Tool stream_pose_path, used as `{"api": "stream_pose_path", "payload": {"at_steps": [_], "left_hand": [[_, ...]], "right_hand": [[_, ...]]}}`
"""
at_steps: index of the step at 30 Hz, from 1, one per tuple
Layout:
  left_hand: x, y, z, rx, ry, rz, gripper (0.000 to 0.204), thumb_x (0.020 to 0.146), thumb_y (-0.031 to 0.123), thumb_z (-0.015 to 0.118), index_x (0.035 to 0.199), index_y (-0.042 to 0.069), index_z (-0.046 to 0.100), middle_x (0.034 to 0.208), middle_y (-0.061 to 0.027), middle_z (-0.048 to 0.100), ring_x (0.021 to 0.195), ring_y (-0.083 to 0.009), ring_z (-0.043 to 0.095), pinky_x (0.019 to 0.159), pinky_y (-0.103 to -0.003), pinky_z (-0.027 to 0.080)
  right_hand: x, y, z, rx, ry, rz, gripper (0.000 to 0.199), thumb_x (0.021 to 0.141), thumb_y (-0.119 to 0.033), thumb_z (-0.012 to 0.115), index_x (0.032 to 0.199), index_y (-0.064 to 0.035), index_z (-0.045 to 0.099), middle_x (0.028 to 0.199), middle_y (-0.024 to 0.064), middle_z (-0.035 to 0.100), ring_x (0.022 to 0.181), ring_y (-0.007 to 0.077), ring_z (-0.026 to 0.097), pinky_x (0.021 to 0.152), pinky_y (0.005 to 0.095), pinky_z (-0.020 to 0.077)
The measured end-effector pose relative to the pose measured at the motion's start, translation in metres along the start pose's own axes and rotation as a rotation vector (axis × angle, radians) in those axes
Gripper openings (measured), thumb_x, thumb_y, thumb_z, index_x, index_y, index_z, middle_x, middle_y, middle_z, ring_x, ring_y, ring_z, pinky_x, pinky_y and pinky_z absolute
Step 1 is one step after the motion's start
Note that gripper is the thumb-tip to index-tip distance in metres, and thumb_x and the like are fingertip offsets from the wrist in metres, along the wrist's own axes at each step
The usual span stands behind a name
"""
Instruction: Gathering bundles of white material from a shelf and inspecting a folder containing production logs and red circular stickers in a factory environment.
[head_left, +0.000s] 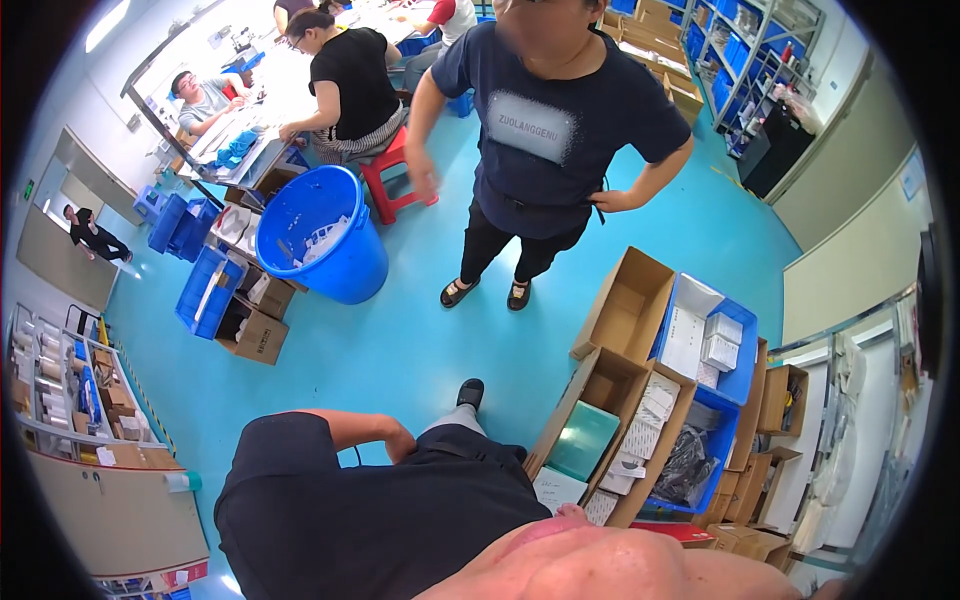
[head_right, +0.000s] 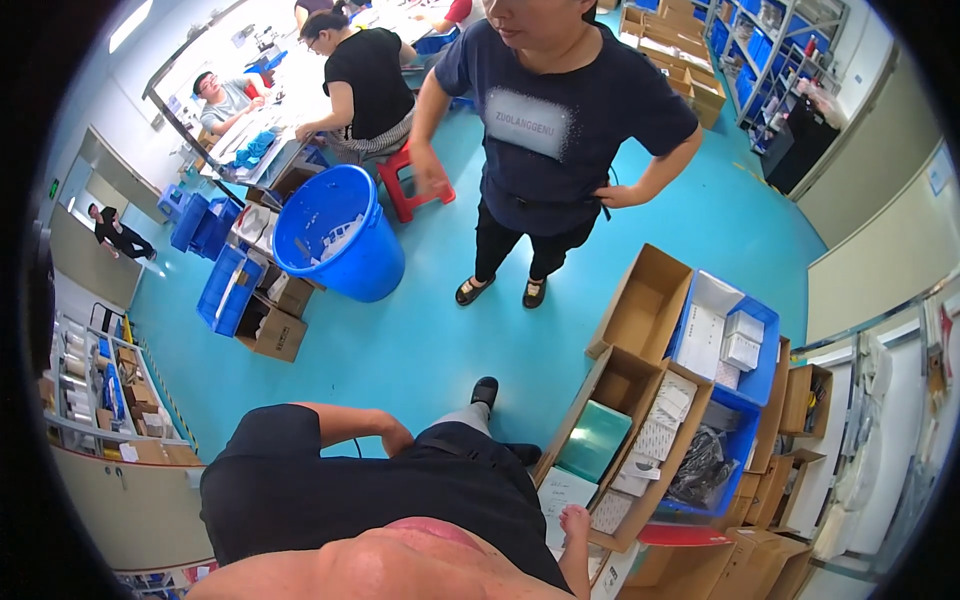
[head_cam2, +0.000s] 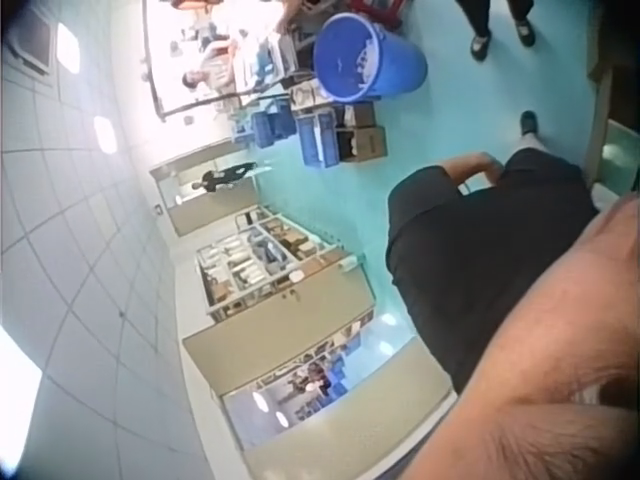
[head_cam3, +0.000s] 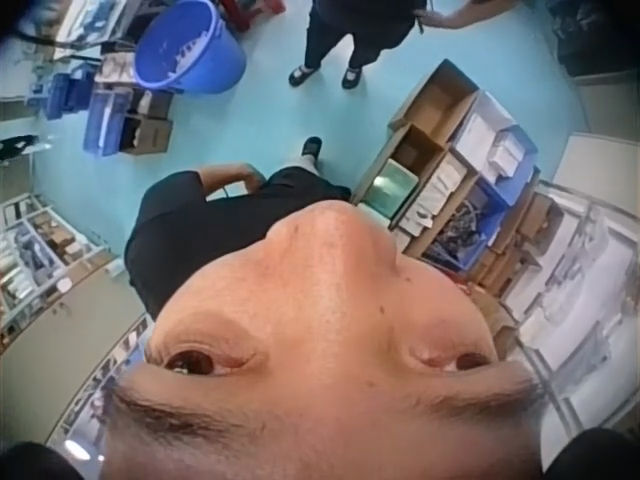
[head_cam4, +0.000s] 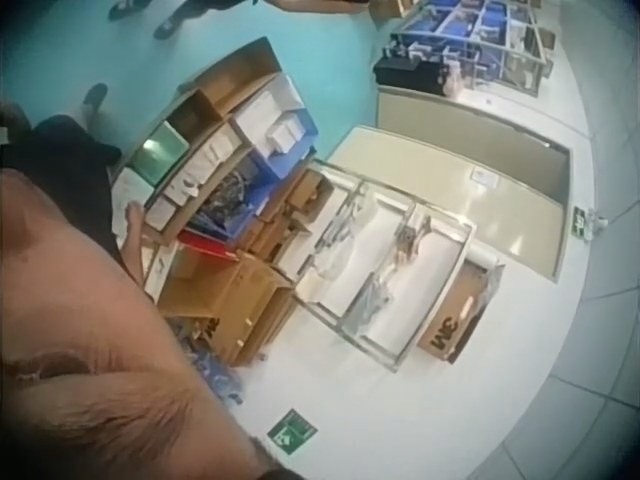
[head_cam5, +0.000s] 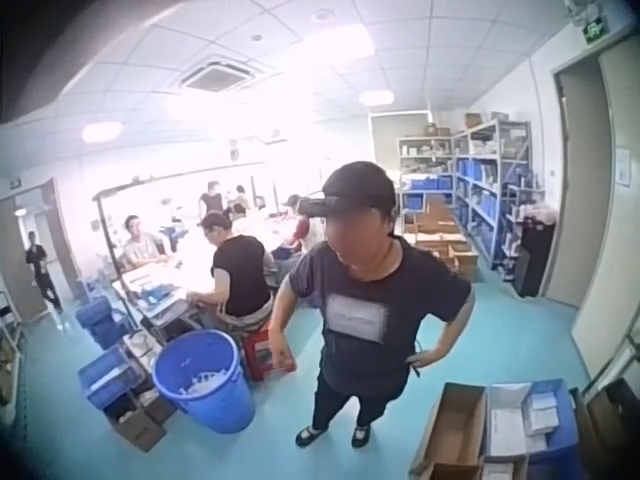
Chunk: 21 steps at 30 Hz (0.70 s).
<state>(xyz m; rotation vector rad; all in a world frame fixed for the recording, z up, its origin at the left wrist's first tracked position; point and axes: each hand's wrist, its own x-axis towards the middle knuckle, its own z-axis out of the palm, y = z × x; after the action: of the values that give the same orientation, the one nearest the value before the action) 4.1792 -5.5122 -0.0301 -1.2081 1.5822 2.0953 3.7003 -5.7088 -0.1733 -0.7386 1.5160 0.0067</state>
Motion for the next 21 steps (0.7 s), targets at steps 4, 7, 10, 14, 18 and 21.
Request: {"api": "stream_pose_path", "payload": {"at_steps": [4,7,10,14,18,21], "left_hand": [[0.002,0.007,-0.009,-0.015,-0.045,-0.004,0.055,0.069,0.026,0.074,0.118,0.004,0.057,0.118,-0.0141,0.059,0.108,-0.0262,0.054,0.094,-0.036,0.041],[0.003,0.008,-0.010,-0.043,-0.089,-0.062,0.052,0.072,0.020,0.074,0.117,0.000,0.056,0.119,-0.0133,0.059,0.110,-0.0242,0.054,0.096,-0.036,0.041],[0.013,-0.007,0.005,-0.043,-0.140,0.060,0.060,0.064,0.018,0.081,0.116,0.000,0.057,0.118,-0.0133,0.060,0.107,-0.0241,0.055,0.095,-0.037,0.042],[-0.043,0.082,0.020,0.326,-0.041,-0.382,0.060,0.065,0.019,0.081,0.116,0.000,0.057,0.119,-0.0124,0.059,0.106,-0.0247,0.055,0.092,-0.037,0.043],[-0.042,0.072,0.080,0.084,0.112,-0.437,0.058,0.064,0.018,0.080,0.116,0.003,0.058,0.119,-0.0110,0.059,0.107,-0.0243,0.054,0.092,-0.037,0.042],[-0.028,0.021,0.114,-0.301,0.019,-0.208,0.057,0.064,0.017,0.080,0.116,0.006,0.059,0.118,-0.0094,0.060,0.108,-0.0242,0.053,0.092,-0.037,0.041]], "right_hand": [[-0.001,0.004,-0.002,-0.024,0.028,-0.009,0.012,0.081,-0.009,0.055,0.092,-0.0071,0.057,0.073,0.0056,0.060,0.057,0.0135,0.058,0.045,0.0234,0.0441],[-0.007,-0.013,0.004,-0.061,0.047,-0.051,0.010,0.081,-0.010,0.055,0.091,-0.0068,0.057,0.071,0.0049,0.059,0.057,0.0134,0.057,0.045,0.0233,0.0431],[-0.024,-0.044,0.014,-0.032,-0.011,-0.065,0.008,0.082,-0.011,0.054,0.089,-0.0059,0.056,0.070,0.0050,0.057,0.056,0.0134,0.055,0.045,0.0231,0.0418],[0.019,-0.007,-0.006,0.010,-0.236,-0.031,0.008,0.084,-0.013,0.054,0.087,-0.0060,0.055,0.069,0.0036,0.055,0.055,0.0123,0.053,0.044,0.0227,0.0404],[0.047,-0.052,-0.009,-0.373,-0.325,-0.010,0.008,0.082,-0.012,0.054,0.087,-0.0060,0.056,0.068,0.0027,0.053,0.055,0.0129,0.051,0.046,0.0234,0.0411],[0.074,-0.092,-0.013,-0.412,-0.317,-0.041,0.011,0.080,-0.010,0.054,0.091,-0.0077,0.056,0.071,0.0024,0.053,0.056,0.0134,0.051,0.048,0.0245,0.0421]]}}
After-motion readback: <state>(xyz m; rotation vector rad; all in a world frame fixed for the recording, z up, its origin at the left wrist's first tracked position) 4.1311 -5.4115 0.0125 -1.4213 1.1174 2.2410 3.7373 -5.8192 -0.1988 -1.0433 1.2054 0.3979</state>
